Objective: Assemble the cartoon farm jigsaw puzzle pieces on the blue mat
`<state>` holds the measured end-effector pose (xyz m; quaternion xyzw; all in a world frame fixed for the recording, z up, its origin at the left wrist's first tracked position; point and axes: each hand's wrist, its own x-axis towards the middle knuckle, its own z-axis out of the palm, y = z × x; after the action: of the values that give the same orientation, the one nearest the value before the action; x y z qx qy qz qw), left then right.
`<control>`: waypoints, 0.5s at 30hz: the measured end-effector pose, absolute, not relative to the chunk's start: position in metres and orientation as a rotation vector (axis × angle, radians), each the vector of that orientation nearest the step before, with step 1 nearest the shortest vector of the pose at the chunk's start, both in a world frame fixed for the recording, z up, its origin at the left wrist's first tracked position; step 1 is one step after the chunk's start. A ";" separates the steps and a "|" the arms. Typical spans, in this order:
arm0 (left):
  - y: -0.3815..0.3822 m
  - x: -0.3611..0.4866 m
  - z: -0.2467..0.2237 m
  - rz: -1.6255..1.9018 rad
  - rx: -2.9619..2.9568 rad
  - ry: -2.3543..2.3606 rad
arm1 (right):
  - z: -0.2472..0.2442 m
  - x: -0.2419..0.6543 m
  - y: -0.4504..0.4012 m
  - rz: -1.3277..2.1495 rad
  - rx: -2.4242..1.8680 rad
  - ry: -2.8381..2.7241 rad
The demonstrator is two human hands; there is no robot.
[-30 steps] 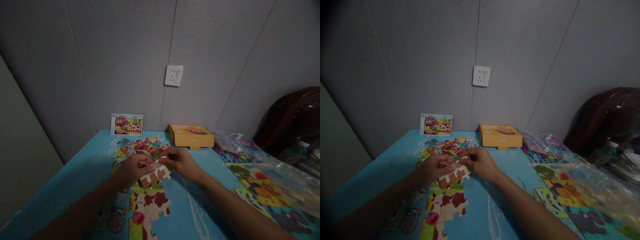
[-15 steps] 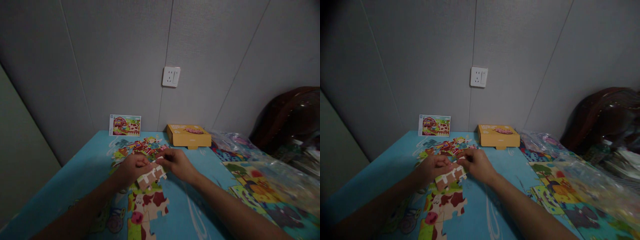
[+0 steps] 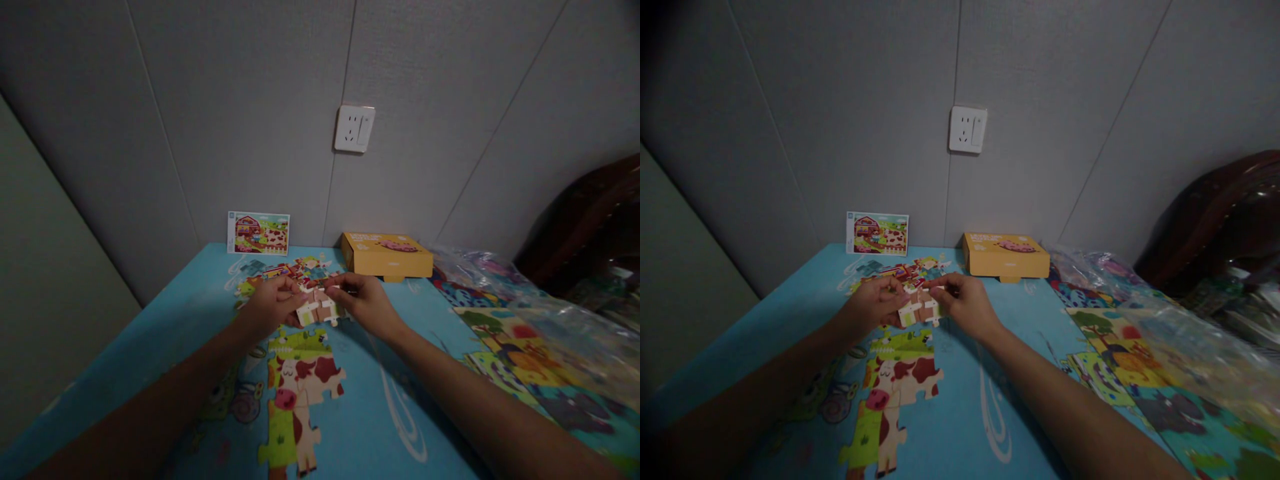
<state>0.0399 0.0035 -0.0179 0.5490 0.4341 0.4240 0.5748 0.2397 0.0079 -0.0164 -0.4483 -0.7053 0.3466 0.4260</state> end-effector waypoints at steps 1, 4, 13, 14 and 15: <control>0.003 0.040 -0.018 1.004 1.288 1.018 | -0.017 0.240 0.008 0.847 -1.130 -1.765; 0.003 0.037 -0.017 1.022 1.274 1.031 | -0.017 0.241 0.009 0.805 -1.160 -1.753; 0.003 0.037 -0.016 1.061 1.271 1.083 | -0.014 0.239 0.007 0.910 -1.171 -1.850; 0.004 0.037 -0.017 1.060 1.267 1.094 | -0.013 0.238 0.005 0.964 -1.166 -1.851; 0.005 0.037 -0.018 1.057 1.260 1.102 | -0.011 0.237 0.004 1.034 -1.155 -1.844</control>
<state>0.0370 0.0046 -0.0185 0.5323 0.4652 0.4462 0.5488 0.2370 0.0037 -0.0113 -0.4475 -0.7148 0.4007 0.3581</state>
